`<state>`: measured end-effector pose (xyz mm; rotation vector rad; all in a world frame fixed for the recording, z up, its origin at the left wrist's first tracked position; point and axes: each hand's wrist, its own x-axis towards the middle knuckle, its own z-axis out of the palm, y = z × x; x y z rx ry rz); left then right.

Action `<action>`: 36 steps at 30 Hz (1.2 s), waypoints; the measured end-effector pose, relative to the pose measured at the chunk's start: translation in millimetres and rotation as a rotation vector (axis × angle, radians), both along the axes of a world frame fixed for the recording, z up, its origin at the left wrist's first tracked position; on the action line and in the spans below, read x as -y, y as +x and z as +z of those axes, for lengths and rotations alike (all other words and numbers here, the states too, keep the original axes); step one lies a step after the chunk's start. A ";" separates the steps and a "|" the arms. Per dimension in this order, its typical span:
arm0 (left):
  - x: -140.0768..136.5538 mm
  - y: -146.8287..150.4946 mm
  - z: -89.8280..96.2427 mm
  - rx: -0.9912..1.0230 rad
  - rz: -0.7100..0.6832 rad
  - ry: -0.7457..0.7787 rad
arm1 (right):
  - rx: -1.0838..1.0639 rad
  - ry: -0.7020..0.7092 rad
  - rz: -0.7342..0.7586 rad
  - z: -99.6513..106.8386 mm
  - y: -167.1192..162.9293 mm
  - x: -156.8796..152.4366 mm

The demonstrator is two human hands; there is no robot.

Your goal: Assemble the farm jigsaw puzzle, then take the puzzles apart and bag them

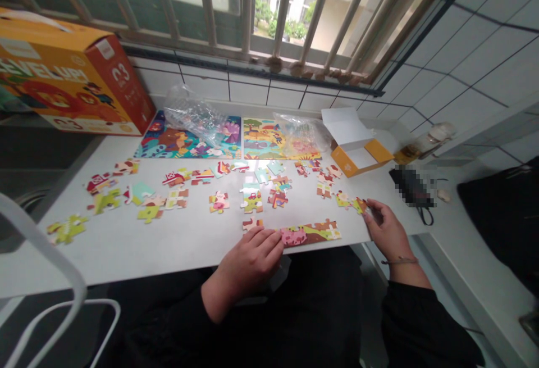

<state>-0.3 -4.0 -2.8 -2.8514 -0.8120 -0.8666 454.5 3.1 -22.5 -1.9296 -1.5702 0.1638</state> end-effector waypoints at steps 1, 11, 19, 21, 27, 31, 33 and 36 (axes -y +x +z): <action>-0.1 -0.1 0.5 0.000 -0.002 0.002 | 0.009 0.000 0.006 0.9 -0.7 0.0; -0.6 0.6 6.2 0.004 0.003 0.009 | 0.054 0.002 0.039 2.5 -3.0 -1.0; 0.2 1.0 2.1 -0.006 0.004 -0.006 | 0.076 0.002 0.053 1.8 -1.3 -1.7; 1.0 1.2 0.5 -0.001 0.014 -0.010 | 0.086 0.000 0.056 2.3 -1.6 -1.9; 2.0 1.2 1.8 -0.013 0.011 -0.025 | 0.103 -0.003 0.041 6.0 -5.3 -0.5; 1.6 1.5 4.7 -0.009 0.015 -0.002 | 0.105 -0.006 0.041 6.6 -6.0 0.9; 1.9 1.6 4.2 -0.008 0.013 0.001 | 0.121 -0.001 0.042 5.6 -5.1 1.2; 2.8 1.6 1.9 -0.019 0.012 -0.004 | 0.139 -0.005 0.037 4.2 -3.4 1.3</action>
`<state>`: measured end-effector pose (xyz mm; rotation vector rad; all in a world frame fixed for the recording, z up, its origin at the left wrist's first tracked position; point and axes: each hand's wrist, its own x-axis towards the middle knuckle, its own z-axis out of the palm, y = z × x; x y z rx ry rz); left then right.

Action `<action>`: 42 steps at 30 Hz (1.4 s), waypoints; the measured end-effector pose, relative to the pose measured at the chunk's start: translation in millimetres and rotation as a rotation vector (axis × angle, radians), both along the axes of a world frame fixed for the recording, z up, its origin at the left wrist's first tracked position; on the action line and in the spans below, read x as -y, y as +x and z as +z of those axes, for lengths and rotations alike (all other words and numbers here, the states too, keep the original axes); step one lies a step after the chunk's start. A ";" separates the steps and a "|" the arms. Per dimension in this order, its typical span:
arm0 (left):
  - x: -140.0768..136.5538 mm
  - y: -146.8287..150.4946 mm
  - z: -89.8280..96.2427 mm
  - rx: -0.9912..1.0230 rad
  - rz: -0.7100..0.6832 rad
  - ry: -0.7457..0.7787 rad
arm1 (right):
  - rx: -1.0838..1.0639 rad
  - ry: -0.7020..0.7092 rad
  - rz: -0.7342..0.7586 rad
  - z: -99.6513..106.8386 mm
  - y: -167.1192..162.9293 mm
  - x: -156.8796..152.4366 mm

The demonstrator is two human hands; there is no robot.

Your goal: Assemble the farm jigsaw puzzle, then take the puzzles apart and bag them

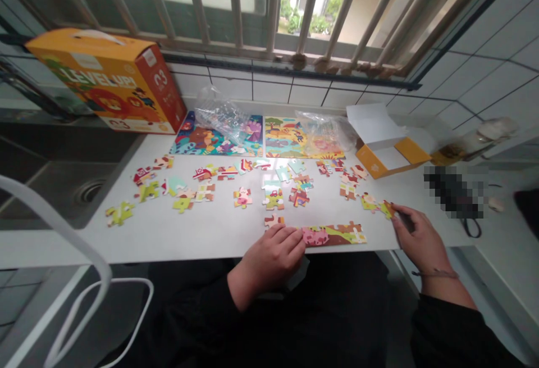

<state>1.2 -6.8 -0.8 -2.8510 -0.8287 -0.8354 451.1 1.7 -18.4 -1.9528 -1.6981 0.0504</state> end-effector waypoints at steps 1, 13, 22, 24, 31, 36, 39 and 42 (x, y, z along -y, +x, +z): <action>0.3 -0.1 -0.6 -0.006 0.003 -0.005 | 0.000 -0.002 -0.002 -0.2 0.4 0.1; 5.1 -2.7 4.7 -0.087 0.013 -0.022 | 0.055 -0.073 -0.041 -4.2 10.6 -0.4; 5.3 -4.1 7.4 -0.110 0.003 -0.016 | 0.064 -0.065 -0.045 -3.5 10.6 0.6; 5.0 -4.2 7.0 -0.117 -0.005 -0.017 | 0.071 -0.062 -0.041 -3.4 10.8 0.4; 5.2 -4.1 6.1 -0.089 -0.002 -0.005 | 0.077 -0.067 -0.033 -2.1 8.9 -0.4; 5.8 -4.4 7.2 -0.115 -0.001 -0.020 | 0.078 -0.062 -0.032 -1.6 7.9 -0.3; 5.8 -4.7 7.3 -0.108 0.000 -0.019 | 0.091 -0.064 -0.028 -2.5 9.0 0.1; 5.3 -4.5 6.4 -0.107 -0.002 -0.021 | 0.097 -0.058 -0.018 -3.7 10.6 0.3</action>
